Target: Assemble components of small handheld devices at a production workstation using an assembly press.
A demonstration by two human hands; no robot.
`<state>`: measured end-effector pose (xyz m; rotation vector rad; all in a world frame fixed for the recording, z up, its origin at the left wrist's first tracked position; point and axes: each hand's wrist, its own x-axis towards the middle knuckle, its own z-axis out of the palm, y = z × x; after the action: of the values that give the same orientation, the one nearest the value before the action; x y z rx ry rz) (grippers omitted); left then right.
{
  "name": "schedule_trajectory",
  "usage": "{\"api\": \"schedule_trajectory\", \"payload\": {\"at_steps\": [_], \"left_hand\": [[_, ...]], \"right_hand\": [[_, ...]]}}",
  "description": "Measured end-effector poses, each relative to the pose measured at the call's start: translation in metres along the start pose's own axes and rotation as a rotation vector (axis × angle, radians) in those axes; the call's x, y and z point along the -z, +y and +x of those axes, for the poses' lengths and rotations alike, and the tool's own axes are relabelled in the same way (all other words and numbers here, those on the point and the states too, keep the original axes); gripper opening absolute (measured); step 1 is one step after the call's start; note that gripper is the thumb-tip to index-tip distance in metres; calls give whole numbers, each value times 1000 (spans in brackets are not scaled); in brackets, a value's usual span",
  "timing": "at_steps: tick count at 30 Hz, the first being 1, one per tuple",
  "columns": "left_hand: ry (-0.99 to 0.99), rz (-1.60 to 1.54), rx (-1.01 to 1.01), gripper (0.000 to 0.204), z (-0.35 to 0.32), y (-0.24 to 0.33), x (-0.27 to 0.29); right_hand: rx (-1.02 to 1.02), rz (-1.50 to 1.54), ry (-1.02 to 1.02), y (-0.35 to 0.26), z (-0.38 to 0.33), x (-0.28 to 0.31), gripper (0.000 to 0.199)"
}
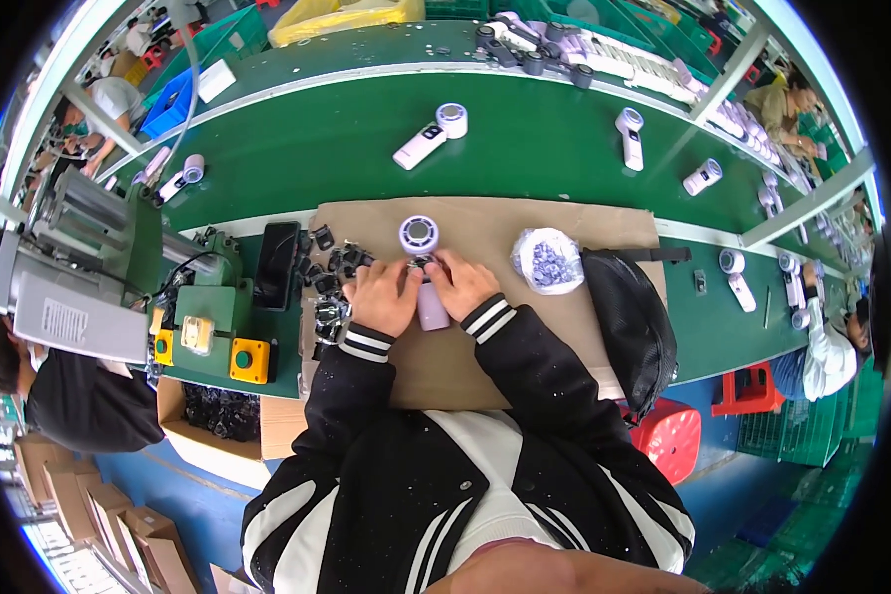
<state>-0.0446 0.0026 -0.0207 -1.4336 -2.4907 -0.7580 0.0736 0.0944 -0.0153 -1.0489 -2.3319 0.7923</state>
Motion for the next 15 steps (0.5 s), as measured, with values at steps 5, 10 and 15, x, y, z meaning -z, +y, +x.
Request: {"api": "schedule_trajectory", "payload": {"at_steps": [5,10,15], "left_hand": [[-118,-54,14,29,6,9,-3],[-94,-498,45,30,13,12,-10],[-95,-822,94,32,15,33,-19]], "right_hand": [[83,-13,-57,11,1,1,25],[29,387,-43,17,2,-4,31],[117,552,71,27,10,-2,33]]}}
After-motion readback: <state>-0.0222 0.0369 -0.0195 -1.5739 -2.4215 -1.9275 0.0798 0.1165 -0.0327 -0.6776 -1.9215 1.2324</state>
